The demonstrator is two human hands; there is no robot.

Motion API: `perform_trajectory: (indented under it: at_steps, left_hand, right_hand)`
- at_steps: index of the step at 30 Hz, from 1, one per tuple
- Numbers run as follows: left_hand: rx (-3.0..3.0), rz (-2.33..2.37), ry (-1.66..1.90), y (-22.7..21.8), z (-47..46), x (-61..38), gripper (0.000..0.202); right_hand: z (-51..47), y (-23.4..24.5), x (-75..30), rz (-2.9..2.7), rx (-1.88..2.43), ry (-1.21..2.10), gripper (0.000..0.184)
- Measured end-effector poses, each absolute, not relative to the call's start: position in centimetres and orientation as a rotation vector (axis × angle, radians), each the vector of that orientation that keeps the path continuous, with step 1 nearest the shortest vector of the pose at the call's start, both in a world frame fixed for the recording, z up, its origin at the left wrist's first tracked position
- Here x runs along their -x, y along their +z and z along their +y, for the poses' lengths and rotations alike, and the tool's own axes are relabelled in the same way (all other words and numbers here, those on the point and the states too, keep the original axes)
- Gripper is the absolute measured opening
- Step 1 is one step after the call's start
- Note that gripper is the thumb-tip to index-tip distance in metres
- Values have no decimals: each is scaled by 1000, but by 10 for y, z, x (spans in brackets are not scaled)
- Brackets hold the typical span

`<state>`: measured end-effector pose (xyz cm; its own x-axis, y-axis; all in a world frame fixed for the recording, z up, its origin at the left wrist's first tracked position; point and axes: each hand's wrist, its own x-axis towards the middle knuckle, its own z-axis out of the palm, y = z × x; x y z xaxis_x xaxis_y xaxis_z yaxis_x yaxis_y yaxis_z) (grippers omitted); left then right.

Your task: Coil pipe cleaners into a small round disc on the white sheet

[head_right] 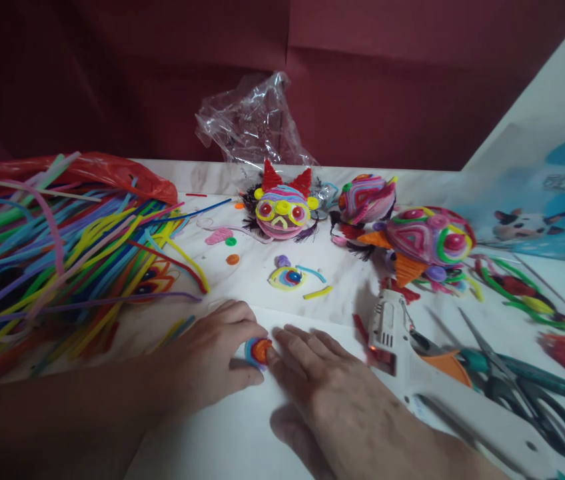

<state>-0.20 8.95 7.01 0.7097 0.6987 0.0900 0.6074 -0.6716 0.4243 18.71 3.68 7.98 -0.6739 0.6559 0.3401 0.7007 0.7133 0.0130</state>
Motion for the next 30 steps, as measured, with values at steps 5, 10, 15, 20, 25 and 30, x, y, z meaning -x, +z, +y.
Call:
perform_trajectory:
  at_steps: [5, 10, 15, 20, 25, 30]
  left_hand:
    - [-2511, 1047, 447, 69, 87, 1, 36]
    - [-2479, 1040, 486, 66, 84, 1, 32]
    - [-2461, 1040, 474, 64, 81, -2, 30]
    - [-2402, 925, 544, 68, 81, 0, 53]
    - [-2423, 949, 613, 79, 84, 25, 48]
    - [-2692, 968, 392, 75, 79, 54, 36]
  right_hand:
    - [35, 81, -187, -2632, 1066, -161, 41]
    - [35, 80, -185, -2638, 1111, -77, 43]
    - [35, 79, -184, -2671, 1164, -2, 39]
    - [32, 84, -184, -2770, 1237, 133, 49]
    - [30, 89, -203, -2739, 1208, 12, 40]
    - [21, 86, -209, -2694, 1193, -238, 41]
